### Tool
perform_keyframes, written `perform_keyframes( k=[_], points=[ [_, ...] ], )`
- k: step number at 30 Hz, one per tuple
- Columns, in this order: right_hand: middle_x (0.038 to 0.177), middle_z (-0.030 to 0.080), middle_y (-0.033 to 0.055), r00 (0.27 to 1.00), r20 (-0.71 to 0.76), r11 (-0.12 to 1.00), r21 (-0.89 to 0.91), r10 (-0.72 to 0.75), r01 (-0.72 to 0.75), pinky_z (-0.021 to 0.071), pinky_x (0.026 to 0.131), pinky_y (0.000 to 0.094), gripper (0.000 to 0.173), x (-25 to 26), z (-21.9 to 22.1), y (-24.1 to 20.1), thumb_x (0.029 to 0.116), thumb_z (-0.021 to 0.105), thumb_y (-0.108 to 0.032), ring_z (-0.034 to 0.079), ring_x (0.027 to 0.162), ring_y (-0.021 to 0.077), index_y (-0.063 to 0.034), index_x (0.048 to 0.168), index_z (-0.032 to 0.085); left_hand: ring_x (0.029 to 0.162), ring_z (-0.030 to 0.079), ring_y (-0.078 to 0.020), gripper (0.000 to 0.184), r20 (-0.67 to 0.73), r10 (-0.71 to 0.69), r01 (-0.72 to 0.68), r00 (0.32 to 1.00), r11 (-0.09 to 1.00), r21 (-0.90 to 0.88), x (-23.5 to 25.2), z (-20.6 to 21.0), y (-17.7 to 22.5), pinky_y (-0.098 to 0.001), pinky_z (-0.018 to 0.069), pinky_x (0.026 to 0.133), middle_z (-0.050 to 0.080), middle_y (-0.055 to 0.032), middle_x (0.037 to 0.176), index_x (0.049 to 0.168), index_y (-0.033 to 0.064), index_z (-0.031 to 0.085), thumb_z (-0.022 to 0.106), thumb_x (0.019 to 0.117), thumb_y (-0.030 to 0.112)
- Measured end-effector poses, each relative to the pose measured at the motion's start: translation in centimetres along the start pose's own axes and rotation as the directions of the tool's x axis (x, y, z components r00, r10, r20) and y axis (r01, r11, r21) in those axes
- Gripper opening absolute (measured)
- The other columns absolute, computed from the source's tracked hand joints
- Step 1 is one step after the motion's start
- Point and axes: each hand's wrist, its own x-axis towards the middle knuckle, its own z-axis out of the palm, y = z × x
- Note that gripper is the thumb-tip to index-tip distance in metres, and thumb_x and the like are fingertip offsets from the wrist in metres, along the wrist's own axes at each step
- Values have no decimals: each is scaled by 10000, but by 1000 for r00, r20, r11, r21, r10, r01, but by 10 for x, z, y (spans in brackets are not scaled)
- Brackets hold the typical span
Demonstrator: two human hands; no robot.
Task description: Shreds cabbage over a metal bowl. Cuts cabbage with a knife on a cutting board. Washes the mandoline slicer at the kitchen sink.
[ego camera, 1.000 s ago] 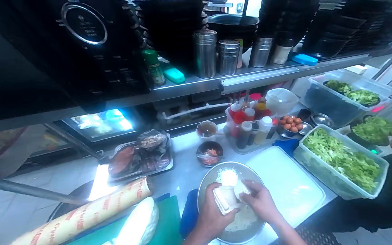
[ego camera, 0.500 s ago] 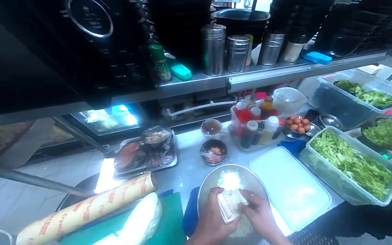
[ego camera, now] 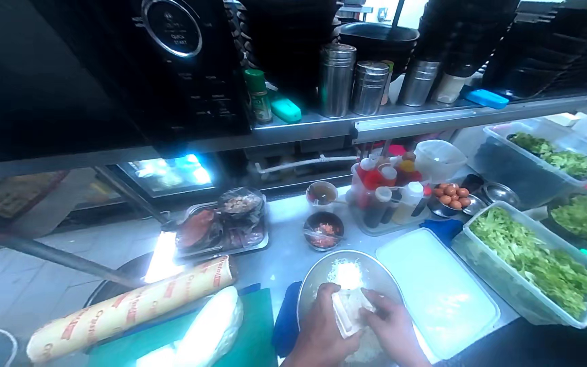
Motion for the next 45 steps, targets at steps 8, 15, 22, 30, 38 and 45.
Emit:
perform_keyframes(
  k=[8,15,22,30,38,45],
  points=[
    [1196,740,-54,999,-16,998,-49,36,-37,645,882,336,432,1,1,-1,853,824,-296,727,988,71,-204,1268,747,1050,674,-107,1058,3,-11,11,1000,1000,28,0,2,-1,-344,623,873,606,-60,1300,1423,110,433,916,604,574],
    [1161,751,-36,996,-14,966,-244,88,-89,609,924,375,452,15,-3,26,865,774,-395,716,1015,82,-218,1281,743,1063,671,-122,1044,-4,14,-14,1000,1000,19,0,3,0,-345,614,894,604,-79,1303,1417,92,445,913,616,572],
    [1116,763,-42,990,-32,962,-234,140,-144,612,911,392,435,25,0,54,854,782,-390,723,983,82,-222,1255,755,1053,671,-100,1050,11,3,-4,1000,1000,22,0,2,-1,-331,618,888,602,-59,1295,1416,105,434,916,609,574],
    [1104,765,-25,989,-66,979,-143,135,-143,623,889,380,419,25,4,57,849,803,-338,728,966,91,-196,1241,758,1063,667,-102,1054,38,-16,14,999,999,34,6,1,3,-336,617,885,589,-46,1321,1425,128,430,911,603,579],
    [1112,764,-18,990,-59,989,-57,130,-134,635,853,367,430,22,3,52,856,809,-306,734,925,100,-181,1263,747,1055,666,-91,1054,53,-19,16,998,998,52,11,0,7,-323,615,883,593,-41,1306,1423,130,428,910,598,574],
    [1083,769,-23,996,-63,997,52,62,-59,643,750,348,411,11,5,24,850,822,-239,726,803,109,-176,1251,758,1041,672,-95,1051,44,-34,32,998,998,53,10,1,6,-332,620,873,601,-38,1295,1423,138,426,907,599,579]
  ],
)
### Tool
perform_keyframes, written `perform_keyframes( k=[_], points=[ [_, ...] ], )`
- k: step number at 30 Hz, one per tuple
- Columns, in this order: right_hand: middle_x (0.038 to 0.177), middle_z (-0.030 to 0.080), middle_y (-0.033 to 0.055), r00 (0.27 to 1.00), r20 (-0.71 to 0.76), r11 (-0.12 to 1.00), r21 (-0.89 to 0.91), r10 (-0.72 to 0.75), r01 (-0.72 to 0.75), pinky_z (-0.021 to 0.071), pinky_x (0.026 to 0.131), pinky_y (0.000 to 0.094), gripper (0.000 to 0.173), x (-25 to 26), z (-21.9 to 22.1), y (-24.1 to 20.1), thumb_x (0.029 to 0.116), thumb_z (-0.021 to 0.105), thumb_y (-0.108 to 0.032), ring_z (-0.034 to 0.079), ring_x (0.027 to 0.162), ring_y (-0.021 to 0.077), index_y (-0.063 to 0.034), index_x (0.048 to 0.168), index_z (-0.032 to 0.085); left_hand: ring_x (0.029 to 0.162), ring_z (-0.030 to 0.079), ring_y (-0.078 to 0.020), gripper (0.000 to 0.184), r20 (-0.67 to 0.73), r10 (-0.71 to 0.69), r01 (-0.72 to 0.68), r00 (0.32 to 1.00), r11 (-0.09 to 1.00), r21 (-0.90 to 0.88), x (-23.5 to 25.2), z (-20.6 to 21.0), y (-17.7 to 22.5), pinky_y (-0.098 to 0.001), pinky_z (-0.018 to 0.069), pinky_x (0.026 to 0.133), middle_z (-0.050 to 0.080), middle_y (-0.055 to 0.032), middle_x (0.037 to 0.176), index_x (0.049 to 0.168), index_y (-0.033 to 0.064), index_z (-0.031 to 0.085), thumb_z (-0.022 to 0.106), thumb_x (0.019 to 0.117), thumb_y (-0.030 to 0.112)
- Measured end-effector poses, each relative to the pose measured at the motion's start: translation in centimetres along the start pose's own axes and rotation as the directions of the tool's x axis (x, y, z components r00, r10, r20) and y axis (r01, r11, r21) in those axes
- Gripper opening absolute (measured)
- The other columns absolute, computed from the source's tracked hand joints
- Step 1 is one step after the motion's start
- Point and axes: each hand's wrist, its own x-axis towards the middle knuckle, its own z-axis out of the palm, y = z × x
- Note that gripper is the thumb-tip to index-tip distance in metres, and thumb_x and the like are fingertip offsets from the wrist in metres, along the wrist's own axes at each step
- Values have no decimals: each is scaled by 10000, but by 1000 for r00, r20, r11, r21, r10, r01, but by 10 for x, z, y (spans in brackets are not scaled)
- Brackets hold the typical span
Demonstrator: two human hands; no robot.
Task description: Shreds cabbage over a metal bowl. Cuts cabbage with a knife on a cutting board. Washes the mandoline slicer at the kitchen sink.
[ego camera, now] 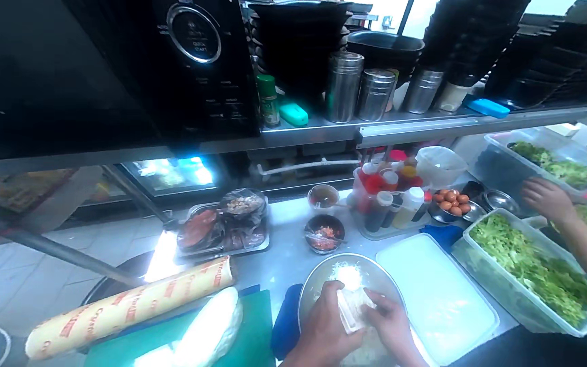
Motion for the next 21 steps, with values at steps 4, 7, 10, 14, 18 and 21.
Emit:
perform_keyframes(
  k=[4,7,10,14,18,21],
  points=[
    [1100,770,-30,996,17,990,-117,87,-85,630,871,370,429,13,-5,23,832,826,-291,734,942,90,-194,1244,760,1043,676,-119,1054,-20,24,-24,1000,1000,-13,-2,1,-2,-339,619,877,596,-73,1304,1416,102,443,913,603,580],
    [1191,745,-26,999,49,1000,16,-14,13,640,785,340,431,-8,-3,-16,848,827,-216,723,850,106,-177,1270,750,1052,671,-107,1051,-13,-1,0,1000,1000,-17,-2,0,-3,-344,620,878,598,-48,1302,1418,129,433,912,597,577],
    [1129,763,-19,999,17,998,-53,37,-36,643,844,355,415,10,0,25,858,809,-262,738,924,97,-176,1259,750,1063,673,-121,1063,-28,11,-12,1000,1000,-16,-4,0,-2,-358,618,896,612,-56,1294,1422,113,441,919,594,578],
    [1162,758,-36,998,64,999,-38,13,-10,643,837,355,426,-1,-6,0,855,817,-240,737,913,94,-190,1272,746,1067,673,-136,1061,-27,14,-15,1000,1000,-22,-3,-1,-1,-358,613,903,606,-87,1298,1414,85,447,924,598,567],
    [1101,770,11,999,30,999,-43,32,-30,639,809,377,422,2,-5,16,850,816,-232,738,857,124,-157,1260,749,1071,686,-187,1051,-8,-4,4,1000,1000,-9,-6,-7,9,-403,609,914,616,-135,1309,1415,43,459,933,614,532],
    [1126,768,9,995,64,993,-94,80,-74,621,900,403,433,9,-11,26,841,823,-276,737,969,122,-177,1256,751,1096,680,-205,1043,-15,11,-11,1000,1000,-5,-6,-7,8,-410,603,926,602,-157,1333,1411,28,471,931,623,532]
  ],
)
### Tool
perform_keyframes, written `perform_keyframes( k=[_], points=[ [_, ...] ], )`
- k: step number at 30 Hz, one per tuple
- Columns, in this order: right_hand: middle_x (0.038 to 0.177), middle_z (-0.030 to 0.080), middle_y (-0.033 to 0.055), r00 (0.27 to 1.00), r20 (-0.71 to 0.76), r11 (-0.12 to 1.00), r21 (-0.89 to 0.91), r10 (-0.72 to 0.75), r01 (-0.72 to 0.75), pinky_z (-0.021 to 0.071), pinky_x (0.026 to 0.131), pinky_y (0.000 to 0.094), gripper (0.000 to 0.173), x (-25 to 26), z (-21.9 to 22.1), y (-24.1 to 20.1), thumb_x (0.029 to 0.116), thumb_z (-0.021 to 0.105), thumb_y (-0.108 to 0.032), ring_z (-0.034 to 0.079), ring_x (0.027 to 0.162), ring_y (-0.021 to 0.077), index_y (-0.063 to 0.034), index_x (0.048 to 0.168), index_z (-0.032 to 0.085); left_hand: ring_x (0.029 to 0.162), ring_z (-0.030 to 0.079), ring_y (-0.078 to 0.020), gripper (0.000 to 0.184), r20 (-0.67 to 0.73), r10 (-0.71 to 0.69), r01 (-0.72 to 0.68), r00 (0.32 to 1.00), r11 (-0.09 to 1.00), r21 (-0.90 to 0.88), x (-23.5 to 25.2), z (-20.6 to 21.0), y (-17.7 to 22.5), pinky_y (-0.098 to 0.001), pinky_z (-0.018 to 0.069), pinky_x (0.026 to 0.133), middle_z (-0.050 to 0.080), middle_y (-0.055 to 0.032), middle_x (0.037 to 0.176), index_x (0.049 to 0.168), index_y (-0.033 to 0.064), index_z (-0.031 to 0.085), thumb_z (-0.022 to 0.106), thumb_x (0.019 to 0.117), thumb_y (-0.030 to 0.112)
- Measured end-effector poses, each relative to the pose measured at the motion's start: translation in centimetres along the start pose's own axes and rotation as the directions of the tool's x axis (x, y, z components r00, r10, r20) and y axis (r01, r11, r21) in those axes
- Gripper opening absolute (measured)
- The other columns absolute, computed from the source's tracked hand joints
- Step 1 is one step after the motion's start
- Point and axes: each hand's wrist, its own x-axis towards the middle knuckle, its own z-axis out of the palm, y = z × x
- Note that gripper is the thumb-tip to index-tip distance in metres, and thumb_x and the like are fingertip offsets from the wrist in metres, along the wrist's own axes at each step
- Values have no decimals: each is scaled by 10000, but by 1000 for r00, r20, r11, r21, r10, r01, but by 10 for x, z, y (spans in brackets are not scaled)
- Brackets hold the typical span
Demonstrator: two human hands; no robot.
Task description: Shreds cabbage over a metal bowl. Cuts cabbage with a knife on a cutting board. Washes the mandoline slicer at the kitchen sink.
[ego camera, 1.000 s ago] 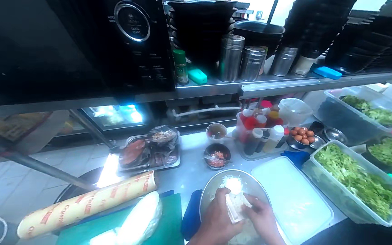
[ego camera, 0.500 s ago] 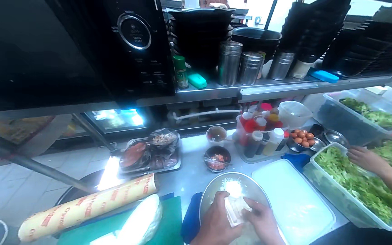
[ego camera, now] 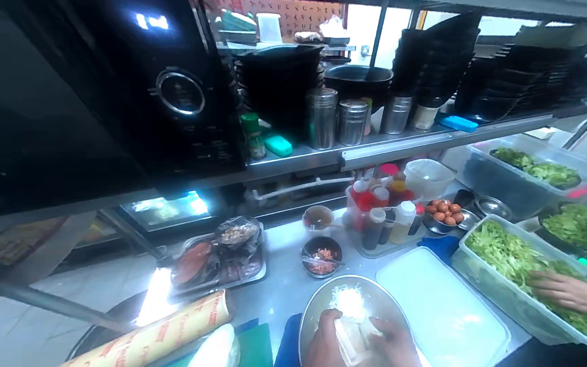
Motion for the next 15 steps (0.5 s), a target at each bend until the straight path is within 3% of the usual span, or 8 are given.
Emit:
perform_keyframes(
  k=[4,7,9,12,15],
  points=[
    [1233,736,2,989,2,974,174,-150,148,643,846,366,416,-19,1,-34,854,823,-168,736,941,126,-149,1263,749,1088,681,-204,1041,-13,2,-2,1000,1000,-16,2,3,-1,-409,603,924,610,-160,1316,1401,22,467,939,613,513],
    [1130,764,-2,1000,-25,1000,25,5,-5,621,902,404,423,5,5,4,835,821,-280,732,977,118,-191,1244,757,1074,686,-202,1054,-10,-1,1,1000,1000,6,2,2,-2,-416,605,913,622,-155,1299,1397,25,470,934,607,545],
    [1147,764,-18,1000,-11,1000,23,-18,19,620,919,392,418,-1,0,-6,834,828,-278,731,1003,101,-199,1239,760,1093,680,-207,1049,-12,2,-2,1000,1000,6,3,3,-2,-424,598,929,620,-159,1307,1398,24,467,932,611,539],
    [1265,725,8,989,-21,975,163,-149,150,642,891,360,417,-20,2,-30,856,825,-174,734,1011,119,-140,1264,746,1088,678,-205,1043,-16,7,-7,1000,1000,-3,1,4,1,-417,601,925,611,-164,1305,1398,16,461,932,618,524],
    [1141,759,-7,999,-46,999,-17,-29,28,623,862,391,422,2,7,7,860,799,-305,730,924,109,-194,1264,750,1082,680,-178,1042,-13,0,0,1000,1000,-6,0,2,2,-389,602,930,614,-152,1302,1401,12,458,933,628,526]
  ],
)
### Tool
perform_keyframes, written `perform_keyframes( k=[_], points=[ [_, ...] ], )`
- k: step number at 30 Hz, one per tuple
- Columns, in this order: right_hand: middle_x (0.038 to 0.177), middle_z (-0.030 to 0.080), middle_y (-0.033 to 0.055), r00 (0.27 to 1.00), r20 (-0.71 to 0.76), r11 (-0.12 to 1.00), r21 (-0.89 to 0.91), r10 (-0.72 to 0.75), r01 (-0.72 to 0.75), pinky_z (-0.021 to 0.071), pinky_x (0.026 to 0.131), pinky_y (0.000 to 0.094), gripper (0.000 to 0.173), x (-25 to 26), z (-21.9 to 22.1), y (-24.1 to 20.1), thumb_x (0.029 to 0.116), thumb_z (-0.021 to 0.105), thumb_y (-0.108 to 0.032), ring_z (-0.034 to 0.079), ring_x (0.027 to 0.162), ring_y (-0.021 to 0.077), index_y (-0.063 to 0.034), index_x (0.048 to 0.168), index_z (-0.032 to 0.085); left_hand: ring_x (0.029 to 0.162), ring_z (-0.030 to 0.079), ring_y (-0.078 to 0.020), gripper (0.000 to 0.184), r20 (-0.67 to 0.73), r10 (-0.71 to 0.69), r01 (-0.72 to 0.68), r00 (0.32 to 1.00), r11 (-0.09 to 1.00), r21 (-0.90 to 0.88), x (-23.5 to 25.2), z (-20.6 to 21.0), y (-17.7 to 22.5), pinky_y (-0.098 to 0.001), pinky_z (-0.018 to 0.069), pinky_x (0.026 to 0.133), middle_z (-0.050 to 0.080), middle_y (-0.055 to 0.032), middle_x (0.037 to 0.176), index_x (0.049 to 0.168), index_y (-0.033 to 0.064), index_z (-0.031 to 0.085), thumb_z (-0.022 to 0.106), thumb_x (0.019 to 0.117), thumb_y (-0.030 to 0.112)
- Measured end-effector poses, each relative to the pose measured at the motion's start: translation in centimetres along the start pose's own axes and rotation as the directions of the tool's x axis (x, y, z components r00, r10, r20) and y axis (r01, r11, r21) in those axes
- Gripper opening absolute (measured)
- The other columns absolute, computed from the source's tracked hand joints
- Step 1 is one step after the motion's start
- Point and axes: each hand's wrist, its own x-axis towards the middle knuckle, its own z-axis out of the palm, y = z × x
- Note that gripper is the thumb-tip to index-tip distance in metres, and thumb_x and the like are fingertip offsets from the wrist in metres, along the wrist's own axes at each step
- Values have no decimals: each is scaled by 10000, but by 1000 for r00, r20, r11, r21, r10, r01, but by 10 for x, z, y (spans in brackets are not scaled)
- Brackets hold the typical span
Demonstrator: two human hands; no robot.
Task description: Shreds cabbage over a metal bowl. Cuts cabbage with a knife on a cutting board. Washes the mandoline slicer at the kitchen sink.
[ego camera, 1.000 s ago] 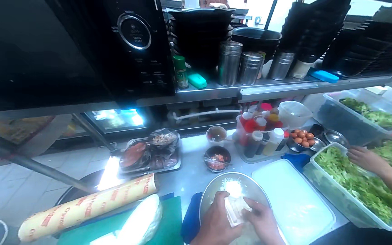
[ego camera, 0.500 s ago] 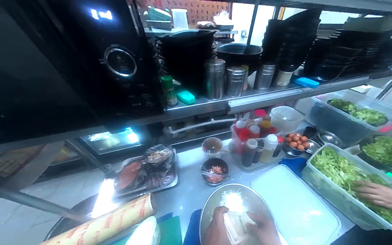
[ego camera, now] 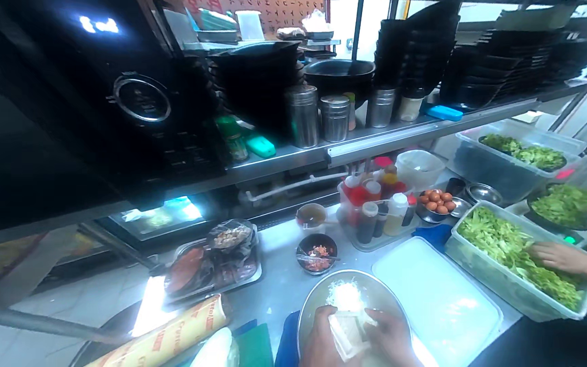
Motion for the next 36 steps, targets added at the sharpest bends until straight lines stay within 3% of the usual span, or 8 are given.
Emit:
perform_keyframes(
  k=[5,9,14,18,23,27,31,36],
  points=[
    [1289,712,-9,991,51,985,128,-124,117,641,873,344,413,-23,-7,-41,877,805,-217,730,988,105,-171,1283,741,1085,681,-199,1058,0,-15,15,1000,1000,-6,0,0,-1,-411,609,916,606,-152,1319,1410,31,457,943,606,517],
    [1139,758,-30,999,18,998,-55,-31,32,610,883,380,409,1,0,9,868,788,-338,719,944,86,-226,1260,753,1086,680,-188,1051,-3,-4,4,1000,1000,8,-3,-1,0,-399,604,927,603,-156,1325,1408,21,459,934,620,528],
    [1275,714,-26,989,54,985,112,-137,130,639,832,338,405,-23,-5,-38,874,803,-236,724,932,94,-198,1274,749,1083,675,-181,1044,0,-20,20,1000,1000,1,-3,0,0,-391,605,918,602,-138,1316,1409,42,459,938,610,514],
    [1111,766,-27,1000,21,999,-43,5,-4,618,870,391,402,2,1,8,854,797,-321,727,926,92,-216,1241,762,1088,675,-174,1051,-1,-11,11,1000,1000,-5,-4,0,-2,-385,603,927,606,-134,1315,1408,36,455,936,615,531],
    [1268,721,-31,992,23,982,146,-121,117,646,832,340,392,-20,1,-34,854,823,-211,731,948,98,-187,1241,765,1063,683,-155,1053,3,-31,31,1000,999,-19,-3,2,-3,-389,615,904,627,-105,1282,1415,58,439,937,608,514],
    [1169,755,-37,999,21,998,-51,27,-26,603,937,411,395,3,-1,0,844,798,-315,716,1034,95,-243,1232,768,1068,686,-180,1061,-24,7,-7,1000,1000,-2,-1,0,-2,-399,608,915,625,-149,1290,1408,17,451,933,620,540],
    [1275,718,-33,992,31,977,181,-120,112,640,863,347,386,-18,-1,-41,845,818,-178,725,996,103,-188,1228,772,1056,687,-164,1060,0,-16,16,1000,1000,-16,1,1,-3,-398,616,897,625,-122,1289,1419,48,435,939,609,511],
    [1143,765,-33,999,16,1000,1,28,-28,617,909,413,392,1,-1,-3,839,807,-291,730,994,101,-231,1225,771,1090,681,-189,1070,8,-27,27,1000,1000,14,1,-2,3,-413,601,935,619,-139,1309,1421,35,449,934,612,539]
  ],
)
